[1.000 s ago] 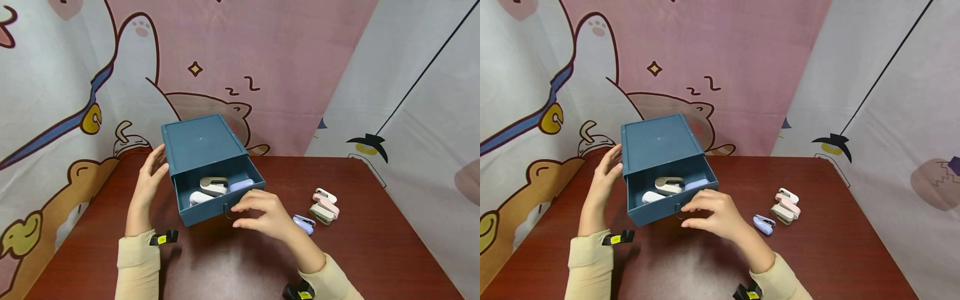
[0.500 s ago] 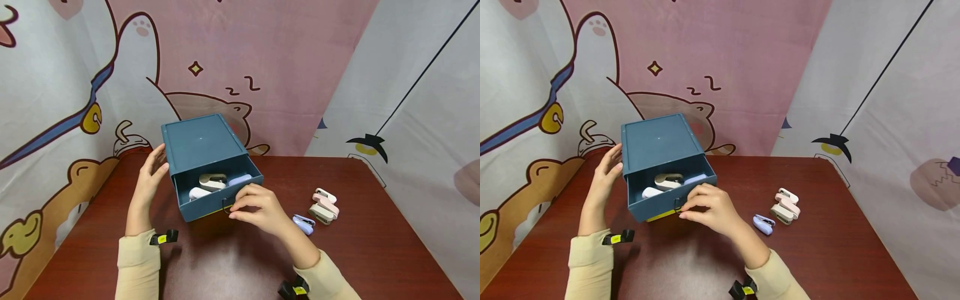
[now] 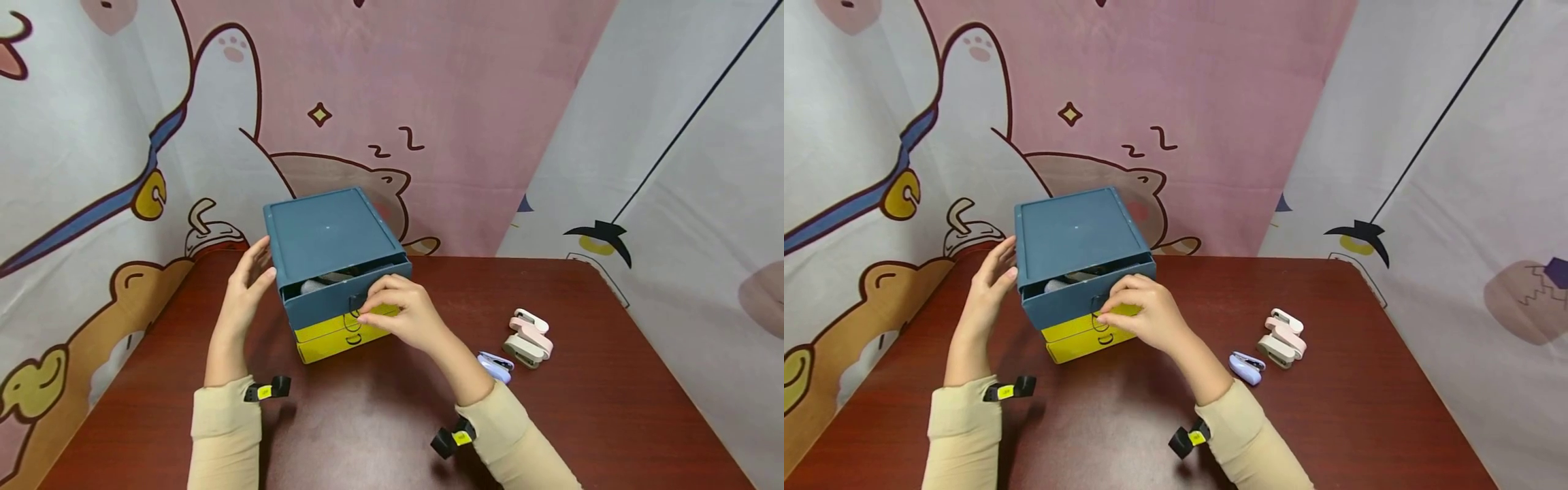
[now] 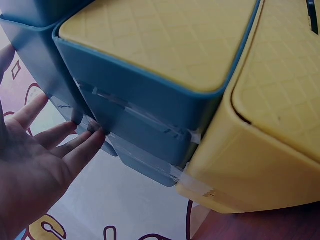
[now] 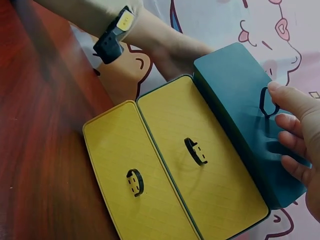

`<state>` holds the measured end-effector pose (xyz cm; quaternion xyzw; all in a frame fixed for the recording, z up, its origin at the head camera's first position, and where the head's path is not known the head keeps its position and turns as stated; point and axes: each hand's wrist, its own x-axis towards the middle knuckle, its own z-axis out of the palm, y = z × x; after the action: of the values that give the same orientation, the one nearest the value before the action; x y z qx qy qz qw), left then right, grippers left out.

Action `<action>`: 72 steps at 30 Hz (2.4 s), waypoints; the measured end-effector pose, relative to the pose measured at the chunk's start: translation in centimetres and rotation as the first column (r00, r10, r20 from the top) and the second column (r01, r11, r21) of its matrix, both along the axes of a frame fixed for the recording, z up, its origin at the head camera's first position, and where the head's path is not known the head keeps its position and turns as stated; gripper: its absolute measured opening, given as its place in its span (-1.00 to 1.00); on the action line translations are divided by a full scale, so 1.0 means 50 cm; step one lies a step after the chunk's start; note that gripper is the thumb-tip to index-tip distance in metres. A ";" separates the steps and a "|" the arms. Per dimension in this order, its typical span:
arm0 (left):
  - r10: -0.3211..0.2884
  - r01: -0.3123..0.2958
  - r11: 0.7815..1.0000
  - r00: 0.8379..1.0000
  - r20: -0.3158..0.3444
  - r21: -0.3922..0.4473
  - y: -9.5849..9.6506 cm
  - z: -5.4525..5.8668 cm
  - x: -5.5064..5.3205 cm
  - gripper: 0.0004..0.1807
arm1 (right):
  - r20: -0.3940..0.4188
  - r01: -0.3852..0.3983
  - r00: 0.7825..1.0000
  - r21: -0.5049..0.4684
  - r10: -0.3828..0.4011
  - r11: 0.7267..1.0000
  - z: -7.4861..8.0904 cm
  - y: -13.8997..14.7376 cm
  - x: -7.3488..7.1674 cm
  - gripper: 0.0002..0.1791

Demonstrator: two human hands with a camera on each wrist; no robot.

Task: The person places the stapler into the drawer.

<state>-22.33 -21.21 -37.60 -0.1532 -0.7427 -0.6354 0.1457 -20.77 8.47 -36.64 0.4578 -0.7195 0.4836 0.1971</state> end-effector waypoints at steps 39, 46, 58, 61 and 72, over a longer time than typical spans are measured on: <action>-0.004 0.004 1.000 1.000 0.000 0.011 0.002 0.002 0.001 -0.39 | 0.199 0.135 0.969 0.086 -0.150 0.987 -0.155 -0.012 -0.020 -0.72; -0.002 0.002 1.000 1.000 0.003 0.008 0.004 0.003 0.001 -0.39 | 0.107 0.186 0.972 0.183 -0.207 0.965 -0.153 -0.020 -0.008 -0.81; -0.003 0.003 1.000 1.000 0.006 0.014 0.007 0.002 0.001 -0.39 | 0.018 0.213 0.974 0.259 -0.225 0.942 -0.144 -0.002 0.039 -0.88; -0.005 0.005 1.000 1.000 0.006 0.020 0.006 0.002 0.001 -0.39 | -0.006 0.195 0.980 0.260 -0.200 0.946 -0.143 0.010 0.055 -0.88; -0.005 0.005 1.000 1.000 0.006 0.026 0.005 -0.002 0.000 -0.40 | 0.008 0.087 0.996 0.270 -0.092 0.959 -0.136 0.047 0.110 -0.94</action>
<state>-22.32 -20.98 -37.68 -0.1510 -0.7343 -0.6460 0.1440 -15.29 10.81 -43.42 0.4423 -0.8005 0.3765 0.1475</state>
